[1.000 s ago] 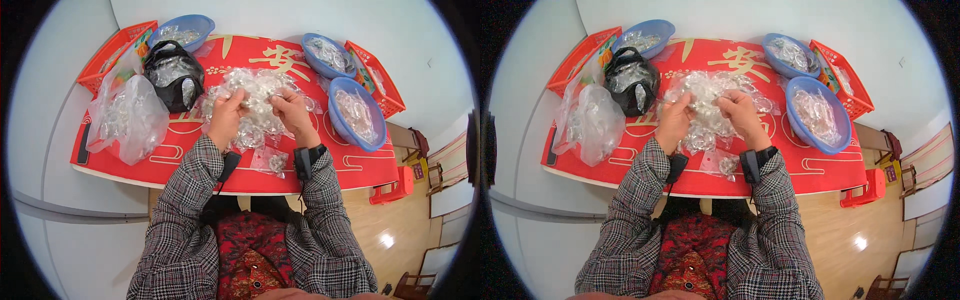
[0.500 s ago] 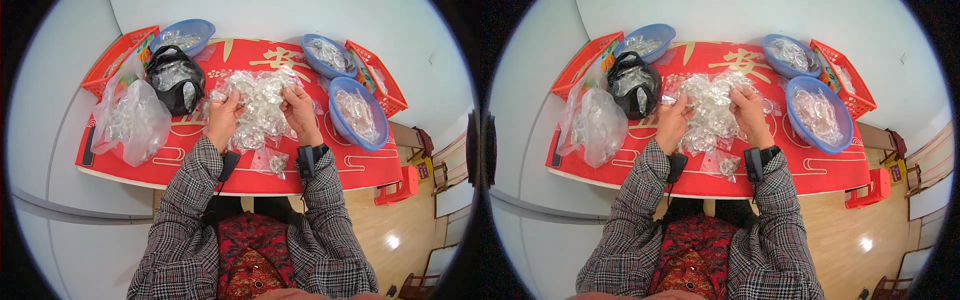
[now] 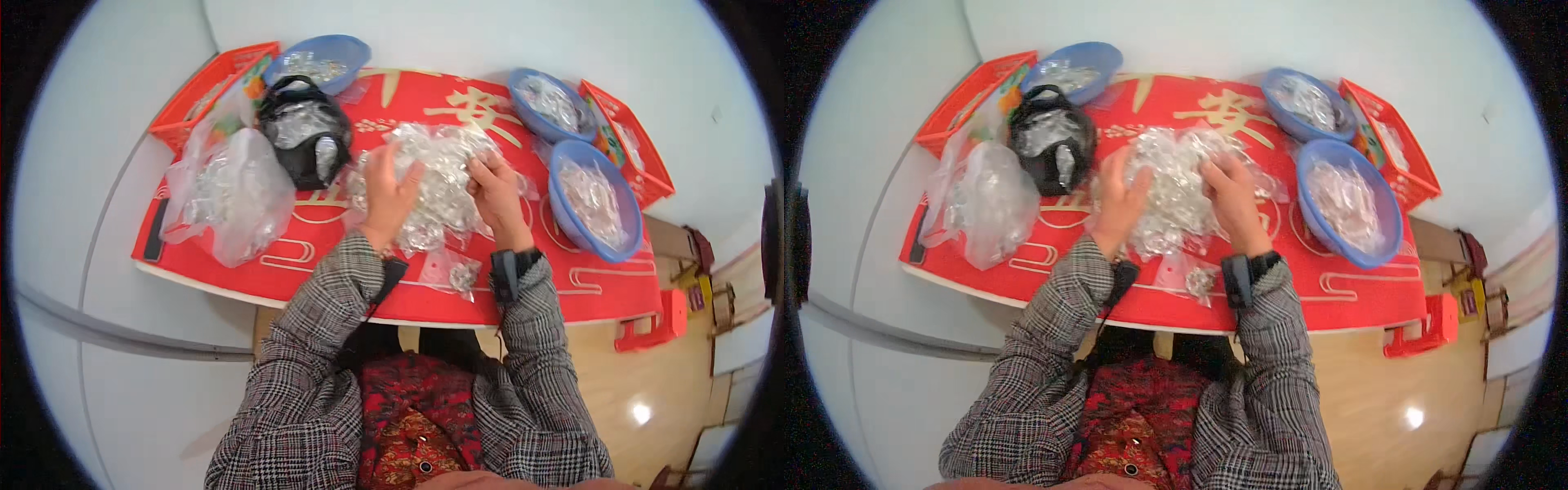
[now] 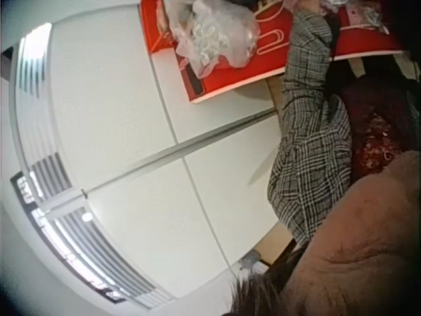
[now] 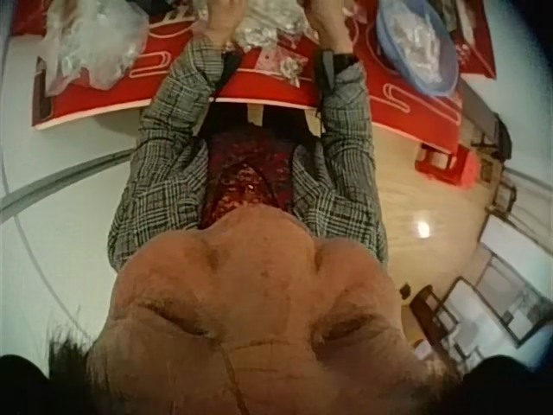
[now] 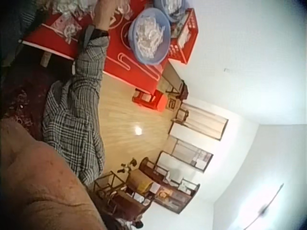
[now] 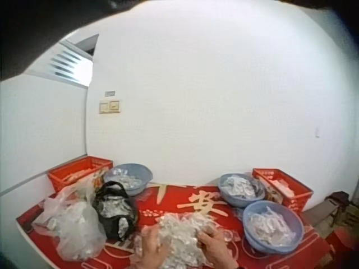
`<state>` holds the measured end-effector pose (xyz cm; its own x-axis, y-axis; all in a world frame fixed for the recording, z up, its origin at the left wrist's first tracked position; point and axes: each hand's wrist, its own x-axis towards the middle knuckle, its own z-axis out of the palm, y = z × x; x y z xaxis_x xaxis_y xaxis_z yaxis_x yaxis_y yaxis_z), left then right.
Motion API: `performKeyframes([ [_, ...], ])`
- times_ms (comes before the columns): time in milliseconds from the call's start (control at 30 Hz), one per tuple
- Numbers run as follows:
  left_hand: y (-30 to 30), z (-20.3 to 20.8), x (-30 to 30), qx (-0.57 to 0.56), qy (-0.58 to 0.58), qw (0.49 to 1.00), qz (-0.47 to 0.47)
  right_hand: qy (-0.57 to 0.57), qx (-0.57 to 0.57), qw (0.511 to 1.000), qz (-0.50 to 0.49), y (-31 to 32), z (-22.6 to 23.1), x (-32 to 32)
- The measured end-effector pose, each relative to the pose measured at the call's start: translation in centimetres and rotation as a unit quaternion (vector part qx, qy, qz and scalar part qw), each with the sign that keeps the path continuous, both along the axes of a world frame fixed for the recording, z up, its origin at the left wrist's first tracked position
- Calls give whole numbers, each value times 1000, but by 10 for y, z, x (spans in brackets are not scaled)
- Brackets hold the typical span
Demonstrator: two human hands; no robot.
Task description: Sorting and organizing small clear plastic components into various containers and bags.
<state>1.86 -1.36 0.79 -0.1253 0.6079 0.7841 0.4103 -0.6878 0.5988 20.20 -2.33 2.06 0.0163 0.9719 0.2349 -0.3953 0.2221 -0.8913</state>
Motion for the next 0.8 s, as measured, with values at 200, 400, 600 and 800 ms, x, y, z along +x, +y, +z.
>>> performKeyframes([
  [200,-16,8,3,-195,-137,950,-200,-35,-4,999,22,-8,8,-22],
  [400,-9,-4,1,-231,-99,941,-228,-105,15,994,13,-10,7,-18],
  [600,-23,12,4,-257,-148,922,-249,-123,35,992,-9,-3,-3,-10],
  [800,-26,26,-6,-344,-233,870,-265,-61,-15,998,-21,3,2,1],
])
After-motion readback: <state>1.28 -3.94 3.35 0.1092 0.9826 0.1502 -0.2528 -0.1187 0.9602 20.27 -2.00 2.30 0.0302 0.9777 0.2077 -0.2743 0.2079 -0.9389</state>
